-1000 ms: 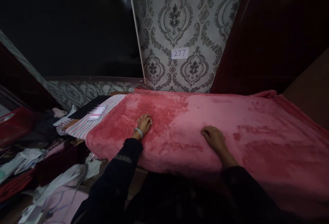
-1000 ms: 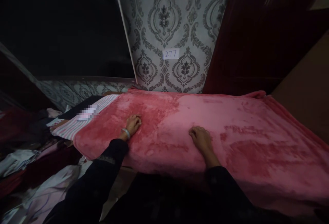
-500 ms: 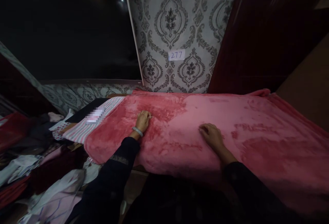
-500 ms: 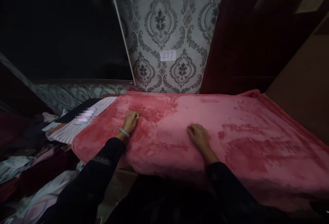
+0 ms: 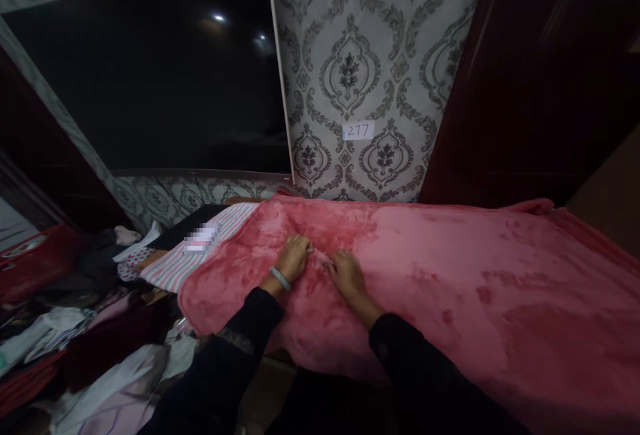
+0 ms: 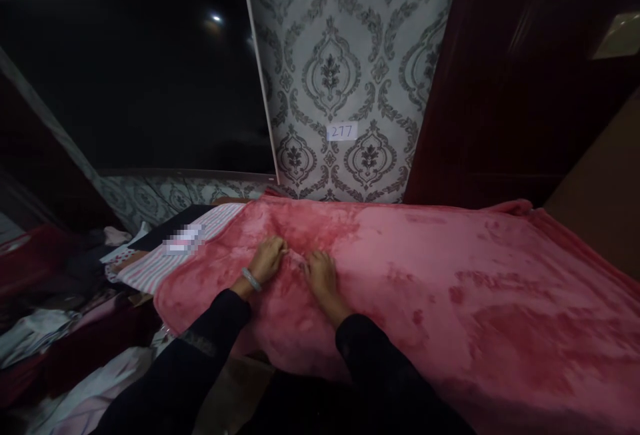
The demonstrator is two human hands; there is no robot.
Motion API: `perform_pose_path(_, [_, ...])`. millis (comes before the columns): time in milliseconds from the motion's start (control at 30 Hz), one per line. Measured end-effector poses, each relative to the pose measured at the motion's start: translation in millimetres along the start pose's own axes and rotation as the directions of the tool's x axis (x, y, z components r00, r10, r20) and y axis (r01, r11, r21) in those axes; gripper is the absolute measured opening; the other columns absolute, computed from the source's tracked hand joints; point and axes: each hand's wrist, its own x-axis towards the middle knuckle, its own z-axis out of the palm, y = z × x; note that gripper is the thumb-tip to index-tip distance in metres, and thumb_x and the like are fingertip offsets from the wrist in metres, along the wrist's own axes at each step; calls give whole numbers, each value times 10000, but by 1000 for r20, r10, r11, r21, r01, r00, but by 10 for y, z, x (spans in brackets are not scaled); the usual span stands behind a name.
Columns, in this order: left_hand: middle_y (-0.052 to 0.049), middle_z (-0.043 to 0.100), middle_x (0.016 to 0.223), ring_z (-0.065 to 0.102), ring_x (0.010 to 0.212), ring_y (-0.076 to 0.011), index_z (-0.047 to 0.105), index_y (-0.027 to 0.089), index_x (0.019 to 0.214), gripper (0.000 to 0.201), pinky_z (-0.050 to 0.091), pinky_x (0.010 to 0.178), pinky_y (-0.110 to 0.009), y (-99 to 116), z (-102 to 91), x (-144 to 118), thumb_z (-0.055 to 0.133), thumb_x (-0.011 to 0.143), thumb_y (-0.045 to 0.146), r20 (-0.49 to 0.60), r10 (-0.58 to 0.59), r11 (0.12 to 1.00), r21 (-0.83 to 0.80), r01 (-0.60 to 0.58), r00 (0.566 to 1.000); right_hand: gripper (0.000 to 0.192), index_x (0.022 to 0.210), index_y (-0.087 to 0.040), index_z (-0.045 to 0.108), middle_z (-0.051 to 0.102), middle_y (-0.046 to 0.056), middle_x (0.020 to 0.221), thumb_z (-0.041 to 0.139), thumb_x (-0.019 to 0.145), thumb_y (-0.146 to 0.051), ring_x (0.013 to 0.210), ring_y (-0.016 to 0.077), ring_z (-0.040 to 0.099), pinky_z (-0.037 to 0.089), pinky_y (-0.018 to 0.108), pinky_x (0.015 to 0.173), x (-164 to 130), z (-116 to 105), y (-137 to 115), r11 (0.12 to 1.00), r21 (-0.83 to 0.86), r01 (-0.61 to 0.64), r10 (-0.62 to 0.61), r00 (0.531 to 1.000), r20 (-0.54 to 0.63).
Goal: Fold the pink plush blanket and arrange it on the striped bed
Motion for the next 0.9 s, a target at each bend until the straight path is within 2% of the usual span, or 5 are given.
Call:
perform_pose_path(133, [-61,653,863,600,833,-213,554,226,837,145,469,814,-353,-91,38,-45,478,958,255,84,24,999,-46,-20,996,205,779,-223,609,634,69,838,476,916,-151,836,238,550,458,371,793,-106,99,153,994,94,46,-40,997,-64])
perform_pose_path(267, [-36,704,886,639,839,-188,620,235,858,126,509,828,-320,-463,-90,-107,516,930,244,147,-11,997,-68,21,989,184,764,-233,585,634,64,824,477,900,-173,824,241,559,469,373,786,-209,126,272,990,140,30,-20,997,-73])
perform_pose_path(567, [-106,725,1000,665,1007,-266,702,210,872,141,506,952,-403,-1619,-650,-480,588,815,148,-32,-413,895,173,412,910,259,735,-241,564,611,58,769,448,959,-303,783,239,553,443,373,756,-292,216,356,982,184,41,-30,998,-62])
perform_pose_path(733, [-102,716,930,662,962,-264,713,205,809,126,510,937,-415,-1667,-567,-426,600,807,150,16,-372,917,162,365,928,282,726,-245,558,615,55,761,436,970,-317,780,235,559,447,367,756,-287,225,347,983,176,51,-41,997,-60])
perform_pose_path(900, [-64,723,1085,658,1037,-225,724,225,1011,193,510,968,-364,-1469,-436,-353,661,831,257,174,-181,984,29,179,968,279,700,-242,541,601,45,742,452,958,-301,758,220,545,431,341,724,-272,196,329,981,189,34,-27,999,-40])
